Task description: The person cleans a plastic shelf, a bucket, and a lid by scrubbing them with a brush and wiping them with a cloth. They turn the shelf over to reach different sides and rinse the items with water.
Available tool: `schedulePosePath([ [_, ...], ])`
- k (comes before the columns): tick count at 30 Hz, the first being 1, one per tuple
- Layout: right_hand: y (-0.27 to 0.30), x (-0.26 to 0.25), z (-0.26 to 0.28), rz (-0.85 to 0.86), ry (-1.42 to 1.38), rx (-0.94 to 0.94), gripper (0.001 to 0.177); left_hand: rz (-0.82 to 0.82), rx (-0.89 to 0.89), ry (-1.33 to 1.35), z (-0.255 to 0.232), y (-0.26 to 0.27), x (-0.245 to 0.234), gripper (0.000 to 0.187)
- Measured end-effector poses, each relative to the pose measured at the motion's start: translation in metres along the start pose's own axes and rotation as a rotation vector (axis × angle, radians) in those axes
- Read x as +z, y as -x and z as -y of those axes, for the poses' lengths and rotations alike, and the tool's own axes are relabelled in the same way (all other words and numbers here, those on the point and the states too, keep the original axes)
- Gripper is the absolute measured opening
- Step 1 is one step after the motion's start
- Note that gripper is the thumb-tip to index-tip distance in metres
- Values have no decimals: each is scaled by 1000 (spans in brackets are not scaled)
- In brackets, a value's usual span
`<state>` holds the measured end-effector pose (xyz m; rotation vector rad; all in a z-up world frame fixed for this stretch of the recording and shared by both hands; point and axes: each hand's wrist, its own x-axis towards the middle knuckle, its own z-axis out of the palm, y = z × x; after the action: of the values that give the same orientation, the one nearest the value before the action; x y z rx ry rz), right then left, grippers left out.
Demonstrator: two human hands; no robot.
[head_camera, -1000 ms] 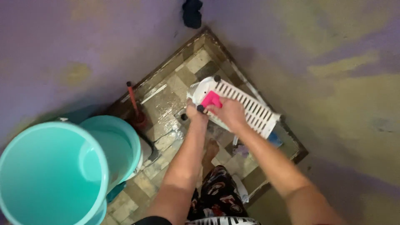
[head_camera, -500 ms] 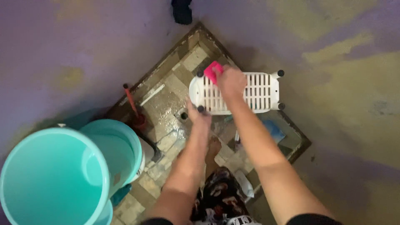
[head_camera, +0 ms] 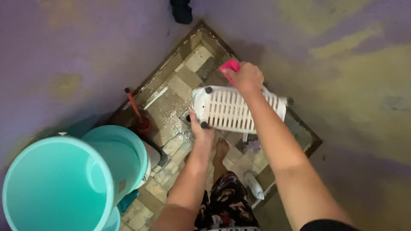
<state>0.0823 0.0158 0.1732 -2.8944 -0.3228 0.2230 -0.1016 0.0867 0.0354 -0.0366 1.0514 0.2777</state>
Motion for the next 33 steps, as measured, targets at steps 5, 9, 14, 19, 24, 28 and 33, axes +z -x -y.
schedulePosePath([
  [5,11,35,28,-87,-642,198,43,155,1,60,-1,-38,-18,63],
  [9,21,46,44,20,-504,-502,51,153,-1,24,-11,-46,-15,65],
  [14,-36,-6,45,143,-241,-289,46,42,10,29,-25,-50,-10,63],
  [19,24,-16,64,-15,-255,-19,50,184,-3,25,-12,-54,20,60],
  [24,46,16,23,88,33,-73,63,305,-48,-25,9,-101,42,48],
  [28,11,6,16,172,-23,-146,60,477,21,-19,24,-141,49,44],
  [33,-6,4,45,-25,-175,250,38,298,-155,-391,-4,-38,133,53],
])
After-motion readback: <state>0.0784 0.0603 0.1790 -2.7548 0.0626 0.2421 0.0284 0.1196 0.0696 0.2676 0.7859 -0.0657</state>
